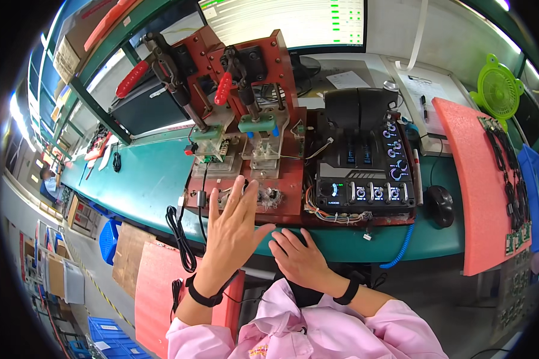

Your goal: Test printed circuit boards using a specialized testing fixture and computer monitoring system.

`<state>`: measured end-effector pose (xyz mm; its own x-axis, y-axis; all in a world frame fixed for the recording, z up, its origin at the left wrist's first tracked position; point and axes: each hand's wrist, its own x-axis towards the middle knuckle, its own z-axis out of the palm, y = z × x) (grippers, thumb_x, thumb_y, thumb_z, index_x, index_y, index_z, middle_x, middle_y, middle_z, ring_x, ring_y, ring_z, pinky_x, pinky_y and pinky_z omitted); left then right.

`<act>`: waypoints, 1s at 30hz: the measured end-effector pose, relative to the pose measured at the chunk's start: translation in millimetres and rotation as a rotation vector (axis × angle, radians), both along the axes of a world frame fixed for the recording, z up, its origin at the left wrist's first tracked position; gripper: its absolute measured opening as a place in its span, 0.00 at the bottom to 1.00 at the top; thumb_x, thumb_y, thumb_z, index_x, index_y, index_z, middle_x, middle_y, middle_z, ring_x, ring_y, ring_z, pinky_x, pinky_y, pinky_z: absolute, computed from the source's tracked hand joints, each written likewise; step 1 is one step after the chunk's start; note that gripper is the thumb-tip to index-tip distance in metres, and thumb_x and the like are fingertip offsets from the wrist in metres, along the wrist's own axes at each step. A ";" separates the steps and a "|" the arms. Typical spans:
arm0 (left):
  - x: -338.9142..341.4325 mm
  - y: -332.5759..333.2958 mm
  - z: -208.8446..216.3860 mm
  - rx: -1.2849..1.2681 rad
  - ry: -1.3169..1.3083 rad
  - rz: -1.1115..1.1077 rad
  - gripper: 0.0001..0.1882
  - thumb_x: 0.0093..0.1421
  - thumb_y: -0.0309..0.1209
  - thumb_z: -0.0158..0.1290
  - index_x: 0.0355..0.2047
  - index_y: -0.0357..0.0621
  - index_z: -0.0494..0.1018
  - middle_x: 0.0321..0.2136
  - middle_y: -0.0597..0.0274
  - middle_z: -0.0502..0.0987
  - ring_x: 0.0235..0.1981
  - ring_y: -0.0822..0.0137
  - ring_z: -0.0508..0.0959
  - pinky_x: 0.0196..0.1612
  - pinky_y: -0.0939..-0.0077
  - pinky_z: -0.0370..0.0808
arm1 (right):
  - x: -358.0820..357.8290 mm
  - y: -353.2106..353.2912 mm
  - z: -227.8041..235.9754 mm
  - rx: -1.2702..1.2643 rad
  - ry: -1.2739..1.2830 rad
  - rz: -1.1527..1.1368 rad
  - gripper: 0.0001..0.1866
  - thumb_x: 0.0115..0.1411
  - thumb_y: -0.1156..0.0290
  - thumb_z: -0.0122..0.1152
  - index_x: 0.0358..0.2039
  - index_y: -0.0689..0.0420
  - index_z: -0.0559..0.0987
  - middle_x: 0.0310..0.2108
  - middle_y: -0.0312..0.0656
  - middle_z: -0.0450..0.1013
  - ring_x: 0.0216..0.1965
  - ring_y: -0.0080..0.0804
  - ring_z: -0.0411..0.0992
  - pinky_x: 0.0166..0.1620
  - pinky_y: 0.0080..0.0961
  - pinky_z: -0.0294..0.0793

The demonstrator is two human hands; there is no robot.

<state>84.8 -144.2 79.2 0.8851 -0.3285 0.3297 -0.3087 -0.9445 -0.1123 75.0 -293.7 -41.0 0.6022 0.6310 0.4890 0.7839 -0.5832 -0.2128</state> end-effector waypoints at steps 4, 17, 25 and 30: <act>5.3 2.0 10.9 0.089 0.026 -0.013 0.34 0.47 0.43 0.55 0.50 0.33 0.63 0.55 0.61 0.60 0.60 0.59 0.52 0.58 0.53 0.49 | 0.6 1.2 1.7 -0.013 -0.009 0.014 0.20 0.48 0.67 0.56 0.43 0.56 0.68 0.48 0.40 0.62 0.51 0.34 0.60 0.51 0.43 0.59; -2.1 9.9 2.9 0.045 -0.097 -0.102 0.30 0.45 0.42 0.57 0.46 0.37 0.68 0.54 0.56 0.60 0.57 0.58 0.57 0.56 0.51 0.51 | -7.0 -41.8 37.9 -0.038 0.209 0.193 0.18 0.50 0.66 0.55 0.42 0.57 0.71 0.45 0.42 0.67 0.49 0.39 0.64 0.50 0.40 0.61; -23.0 -17.3 -99.7 -0.744 -0.080 -0.217 0.13 0.46 0.26 0.57 0.12 0.39 0.64 0.11 0.58 0.65 0.13 0.57 0.67 0.16 0.70 0.62 | 42.0 -119.7 137.5 -0.511 -0.233 -0.240 0.07 0.47 0.64 0.57 0.21 0.54 0.73 0.22 0.38 0.67 0.28 0.34 0.67 0.34 0.30 0.63; -6.5 -14.3 -121.7 -0.795 -0.236 -0.221 0.17 0.47 0.25 0.57 0.11 0.39 0.60 0.10 0.57 0.61 0.11 0.57 0.63 0.14 0.69 0.58 | 99.8 -75.5 139.3 -0.552 -0.295 -0.087 0.10 0.49 0.62 0.57 0.21 0.54 0.73 0.24 0.37 0.67 0.34 0.33 0.66 0.37 0.29 0.62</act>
